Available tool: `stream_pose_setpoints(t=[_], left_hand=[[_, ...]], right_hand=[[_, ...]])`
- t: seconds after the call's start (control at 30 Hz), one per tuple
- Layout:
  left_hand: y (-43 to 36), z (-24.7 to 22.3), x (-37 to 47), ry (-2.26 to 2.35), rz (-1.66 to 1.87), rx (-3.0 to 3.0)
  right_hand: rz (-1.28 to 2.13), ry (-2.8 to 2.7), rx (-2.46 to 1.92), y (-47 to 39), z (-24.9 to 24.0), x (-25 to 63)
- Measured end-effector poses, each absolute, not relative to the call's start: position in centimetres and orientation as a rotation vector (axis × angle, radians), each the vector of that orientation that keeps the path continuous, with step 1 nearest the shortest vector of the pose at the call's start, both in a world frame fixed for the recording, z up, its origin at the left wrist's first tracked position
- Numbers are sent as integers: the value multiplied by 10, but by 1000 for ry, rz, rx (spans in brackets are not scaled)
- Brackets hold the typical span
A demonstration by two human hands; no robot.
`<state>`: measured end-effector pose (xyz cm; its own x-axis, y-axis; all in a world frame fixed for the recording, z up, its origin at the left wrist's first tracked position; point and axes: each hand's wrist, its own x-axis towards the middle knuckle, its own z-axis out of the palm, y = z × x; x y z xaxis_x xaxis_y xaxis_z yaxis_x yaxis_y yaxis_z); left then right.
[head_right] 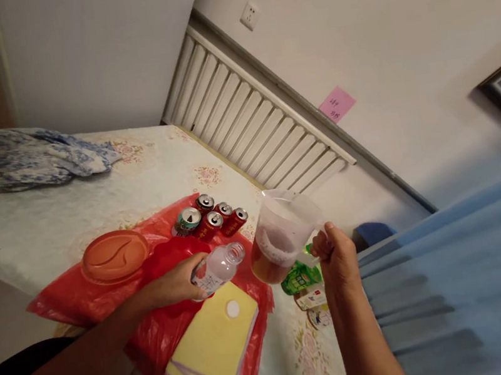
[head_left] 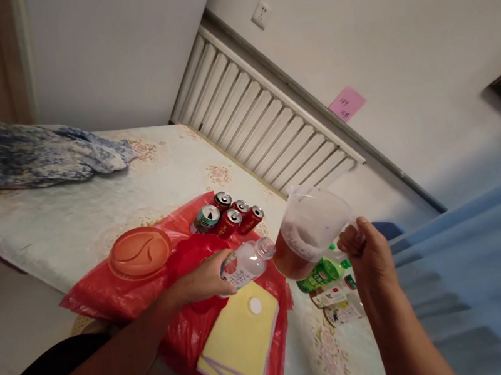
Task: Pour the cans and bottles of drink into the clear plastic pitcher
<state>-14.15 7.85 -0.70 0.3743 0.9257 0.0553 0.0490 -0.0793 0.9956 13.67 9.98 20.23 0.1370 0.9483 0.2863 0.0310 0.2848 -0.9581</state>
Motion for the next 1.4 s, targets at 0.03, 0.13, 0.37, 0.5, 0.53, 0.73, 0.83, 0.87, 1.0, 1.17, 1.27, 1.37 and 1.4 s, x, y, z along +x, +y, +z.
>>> stream_pose_setpoints(t=[0.03, 0.13, 0.37, 0.5, 0.53, 0.73, 0.83, 0.87, 1.0, 1.17, 1.27, 1.37, 1.4], left_hand=[[79, -7, -141, 936, 956, 1439], [80, -5, -139, 943, 1003, 1409], [83, -6, -137, 995, 1041, 1442], [86, -8, -140, 1031, 1070, 1453], [87, -9, -140, 1036, 1075, 1456], [92, -12, -143, 1056, 1053, 1464], [93, -15, -144, 1071, 1067, 1470], [93, -16, -144, 1076, 1073, 1474], [93, -17, -144, 1084, 1079, 1493], [91, -13, -145, 1076, 1081, 1476], [90, -11, -145, 1077, 1085, 1468], [89, -9, -145, 1078, 1080, 1474], [89, -9, -145, 1075, 1077, 1475]], right_hand=[[878, -1259, -1085, 98, 206, 141], [873, -1325, -1136, 91, 211, 153], [896, -1467, -1205, 83, 207, 170], [879, -1523, -1221, 82, 206, 171], [879, -1542, -1231, 81, 206, 170], [895, -1620, -1304, 77, 214, 158], [886, -1655, -1338, 80, 217, 155], [884, -1668, -1352, 81, 219, 155], [884, -1717, -1406, 88, 223, 156], [865, -1761, -1451, 91, 227, 154], [857, -1772, -1468, 92, 230, 150], [838, -1774, -1477, 92, 233, 147], [828, -1779, -1475, 92, 233, 145]])
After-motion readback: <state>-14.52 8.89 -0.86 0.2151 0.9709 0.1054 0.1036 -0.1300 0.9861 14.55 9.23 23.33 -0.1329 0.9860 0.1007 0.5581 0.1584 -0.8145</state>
